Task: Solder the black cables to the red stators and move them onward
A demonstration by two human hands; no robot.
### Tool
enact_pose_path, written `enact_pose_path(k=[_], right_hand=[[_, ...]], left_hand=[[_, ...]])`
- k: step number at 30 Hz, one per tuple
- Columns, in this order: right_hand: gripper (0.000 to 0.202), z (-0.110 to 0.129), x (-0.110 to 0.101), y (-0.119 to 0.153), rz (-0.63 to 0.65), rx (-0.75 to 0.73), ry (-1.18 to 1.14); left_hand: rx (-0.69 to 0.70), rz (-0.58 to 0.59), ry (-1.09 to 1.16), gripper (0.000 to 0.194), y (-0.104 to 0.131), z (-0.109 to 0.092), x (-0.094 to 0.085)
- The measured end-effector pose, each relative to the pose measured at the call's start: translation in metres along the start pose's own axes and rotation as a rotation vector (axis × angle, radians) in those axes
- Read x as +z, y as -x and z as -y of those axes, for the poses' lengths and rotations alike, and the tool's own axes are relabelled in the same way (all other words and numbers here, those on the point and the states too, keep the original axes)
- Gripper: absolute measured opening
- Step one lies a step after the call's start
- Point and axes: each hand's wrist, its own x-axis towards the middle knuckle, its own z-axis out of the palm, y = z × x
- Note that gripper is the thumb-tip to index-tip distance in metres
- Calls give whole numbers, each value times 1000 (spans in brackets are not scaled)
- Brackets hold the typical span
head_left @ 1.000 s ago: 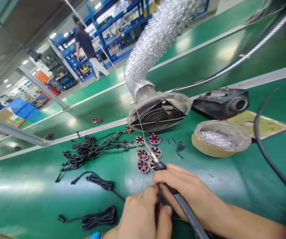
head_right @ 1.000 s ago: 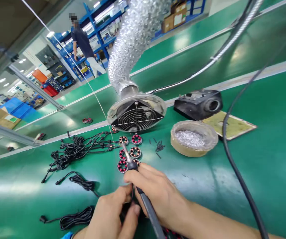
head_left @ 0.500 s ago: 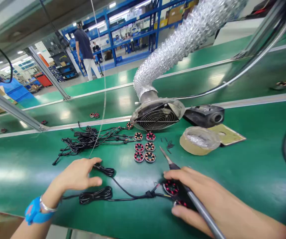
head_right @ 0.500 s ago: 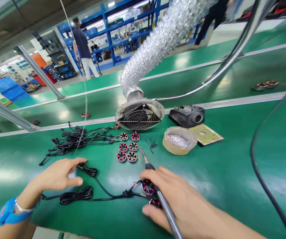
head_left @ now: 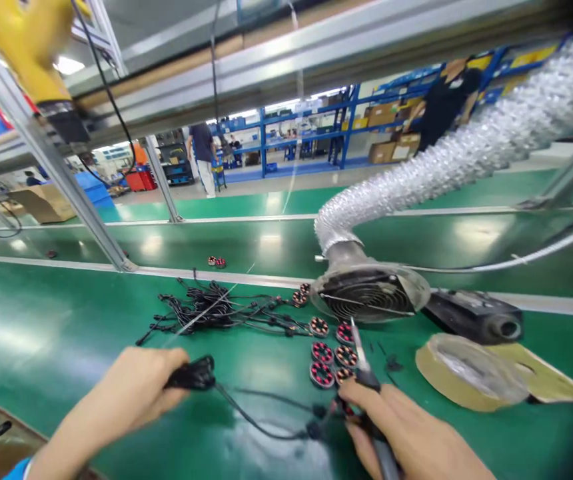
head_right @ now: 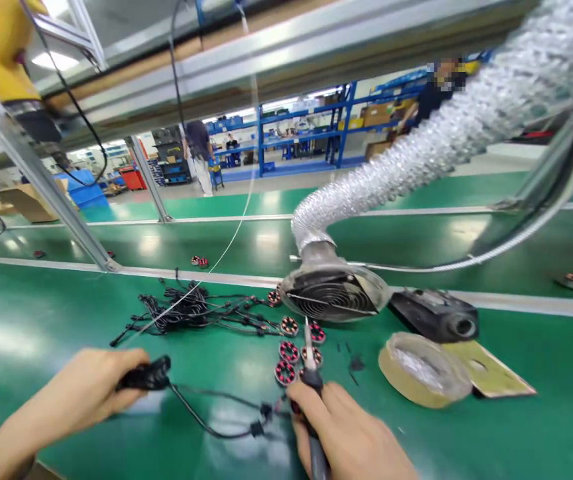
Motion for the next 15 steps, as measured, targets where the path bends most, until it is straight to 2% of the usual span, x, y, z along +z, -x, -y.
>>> enact_pose_path(k=[2,4,6,8,11,13,15], right_hand=[[24,0,-5,-62,-8,-37,13],[23,-1,-2,-134,103,70,118],[23,-7,12,-206,96,133,161],[24,-19,37,-269,87,222,189],[31,-47,87,-332,92,417,220],[31,-70,119,-350,103,522,230],[31,-93,146,-354,107,610,243]], left_hand=[[-113,-129,-28,22,-18,32,-30],[-221,-220,-29,28,-53,63,-58],[-302,-268,25,32,-102,88,-79],[-339,-302,51,31,-158,105,-89],[-369,-373,104,35,-234,118,-77],[-326,-391,144,35,-272,123,-54],[-253,-378,180,35,-298,132,-26]])
